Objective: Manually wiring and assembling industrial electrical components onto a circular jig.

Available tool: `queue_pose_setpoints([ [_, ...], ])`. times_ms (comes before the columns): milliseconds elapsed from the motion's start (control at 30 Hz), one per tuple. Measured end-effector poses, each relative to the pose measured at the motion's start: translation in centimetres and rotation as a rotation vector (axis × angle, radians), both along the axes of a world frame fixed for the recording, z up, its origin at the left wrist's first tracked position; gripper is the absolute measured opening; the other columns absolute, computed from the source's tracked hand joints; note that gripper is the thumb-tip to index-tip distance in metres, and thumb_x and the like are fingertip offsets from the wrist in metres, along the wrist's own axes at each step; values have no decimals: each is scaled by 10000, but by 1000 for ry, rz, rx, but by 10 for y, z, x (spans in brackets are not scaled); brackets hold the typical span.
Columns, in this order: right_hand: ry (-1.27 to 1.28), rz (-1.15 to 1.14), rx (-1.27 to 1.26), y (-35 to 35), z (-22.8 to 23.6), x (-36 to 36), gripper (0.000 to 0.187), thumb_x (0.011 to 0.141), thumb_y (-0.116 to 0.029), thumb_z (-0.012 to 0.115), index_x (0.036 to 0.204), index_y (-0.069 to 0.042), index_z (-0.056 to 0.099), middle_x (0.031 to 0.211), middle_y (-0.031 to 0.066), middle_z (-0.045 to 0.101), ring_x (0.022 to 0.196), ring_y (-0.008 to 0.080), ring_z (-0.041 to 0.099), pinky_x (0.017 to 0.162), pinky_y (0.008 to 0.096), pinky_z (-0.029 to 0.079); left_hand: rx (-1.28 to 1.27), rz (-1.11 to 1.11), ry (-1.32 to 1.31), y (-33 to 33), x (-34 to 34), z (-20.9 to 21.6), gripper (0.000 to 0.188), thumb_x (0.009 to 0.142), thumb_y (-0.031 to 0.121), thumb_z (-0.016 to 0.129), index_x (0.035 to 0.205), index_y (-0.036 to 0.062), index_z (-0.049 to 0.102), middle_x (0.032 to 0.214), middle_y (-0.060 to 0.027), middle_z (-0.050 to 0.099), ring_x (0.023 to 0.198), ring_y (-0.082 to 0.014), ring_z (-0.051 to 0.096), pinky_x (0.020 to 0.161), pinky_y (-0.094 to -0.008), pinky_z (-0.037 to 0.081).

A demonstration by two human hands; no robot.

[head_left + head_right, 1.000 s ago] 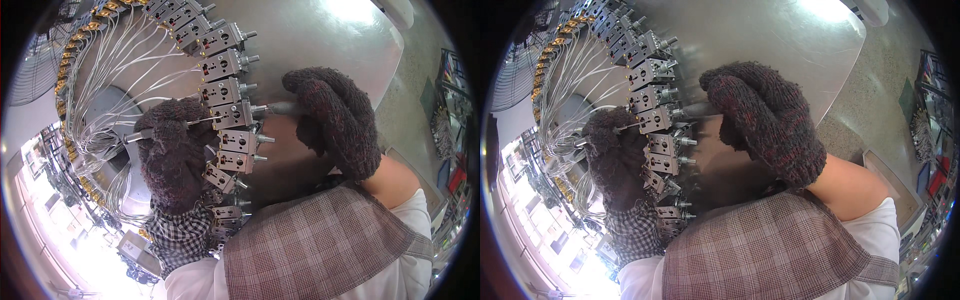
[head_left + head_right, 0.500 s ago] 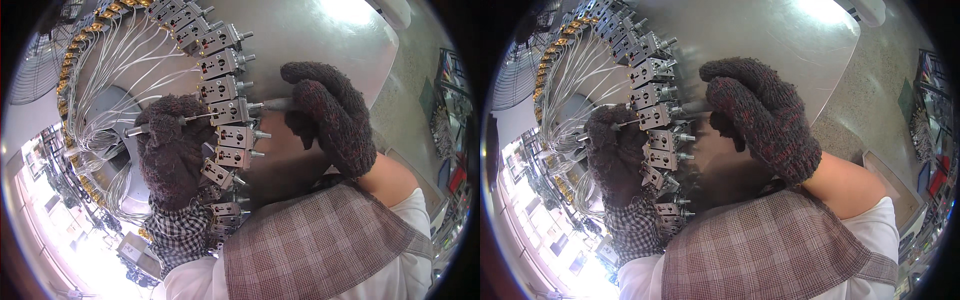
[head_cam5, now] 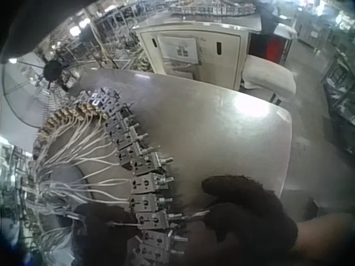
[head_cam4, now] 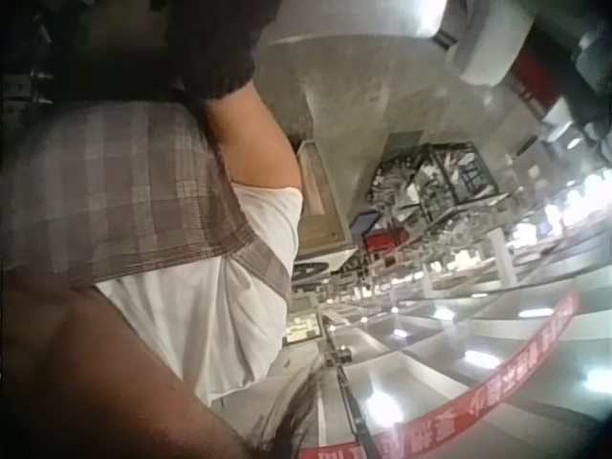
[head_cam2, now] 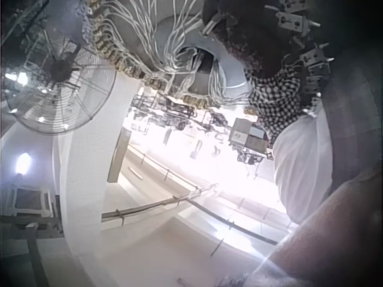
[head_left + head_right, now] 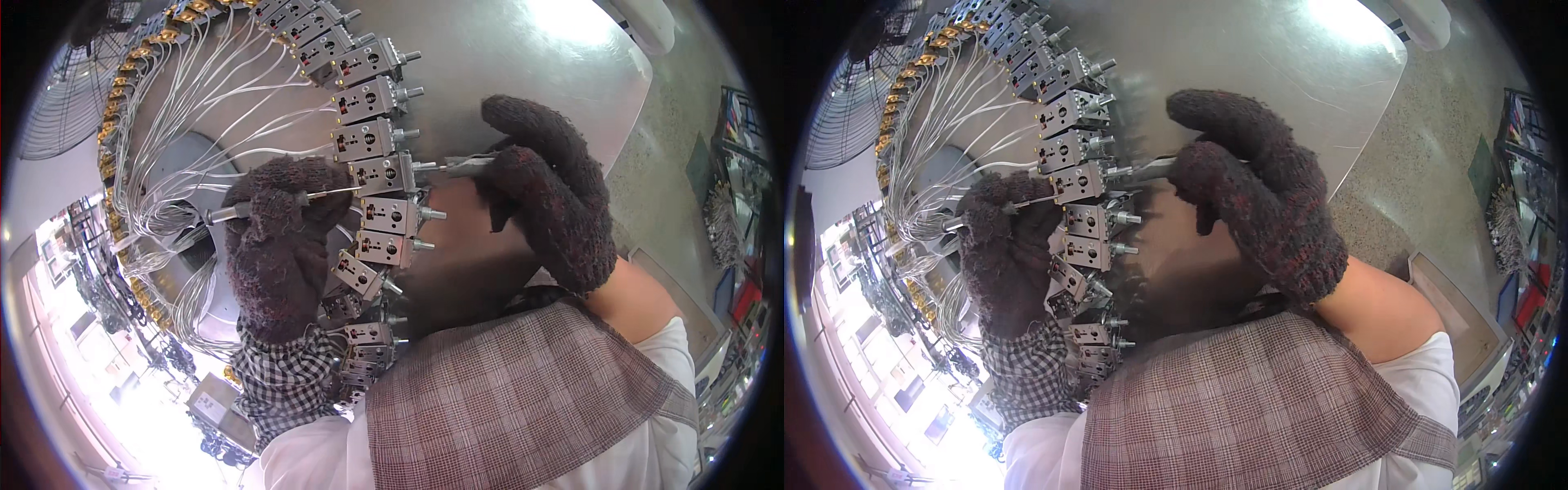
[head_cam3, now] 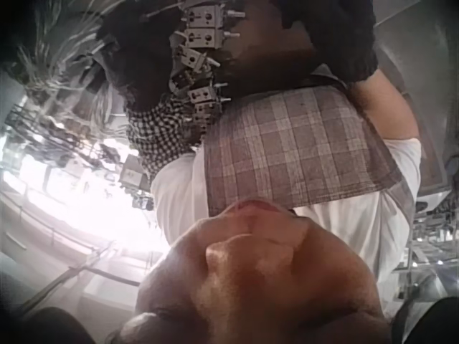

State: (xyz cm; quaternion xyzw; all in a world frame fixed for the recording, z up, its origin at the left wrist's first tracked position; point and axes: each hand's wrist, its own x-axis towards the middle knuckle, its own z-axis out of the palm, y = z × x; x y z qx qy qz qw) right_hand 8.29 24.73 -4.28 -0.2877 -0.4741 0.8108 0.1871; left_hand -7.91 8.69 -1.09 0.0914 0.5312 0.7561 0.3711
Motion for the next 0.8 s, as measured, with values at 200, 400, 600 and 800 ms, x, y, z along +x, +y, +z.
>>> queue_pose_setpoints([
  [200,-17,-3,217,-7,4,22,339,859,-83,513,1181,1,448,815,106,581,663,128,551,534,230,460,3,-21,48,-23,-3,-2,306,863,214,503,1076,1,449,1005,-174,547,937,-350,569,797,-449,511],
  [400,36,-27,145,-11,3,27,343,858,-47,499,1192,-3,436,854,118,586,713,135,559,537,231,460,-26,-52,-53,-8,6,-3,331,840,239,541,1072,21,449,1000,-151,543,935,-331,566,815,-451,500],
  [600,-30,-33,153,-20,8,23,350,852,-35,504,1195,-6,435,856,110,586,701,120,550,537,226,454,17,-68,-136,-6,13,-3,341,871,278,497,1103,39,423,1016,-121,529,939,-275,554,834,-392,484],
  [800,-86,28,276,-23,9,22,359,868,-79,481,1211,-3,407,853,122,589,656,128,540,559,242,449,-23,-58,-185,-1,13,-1,360,890,300,459,1119,23,436,1038,-148,535,955,-276,556,832,-400,479],
])
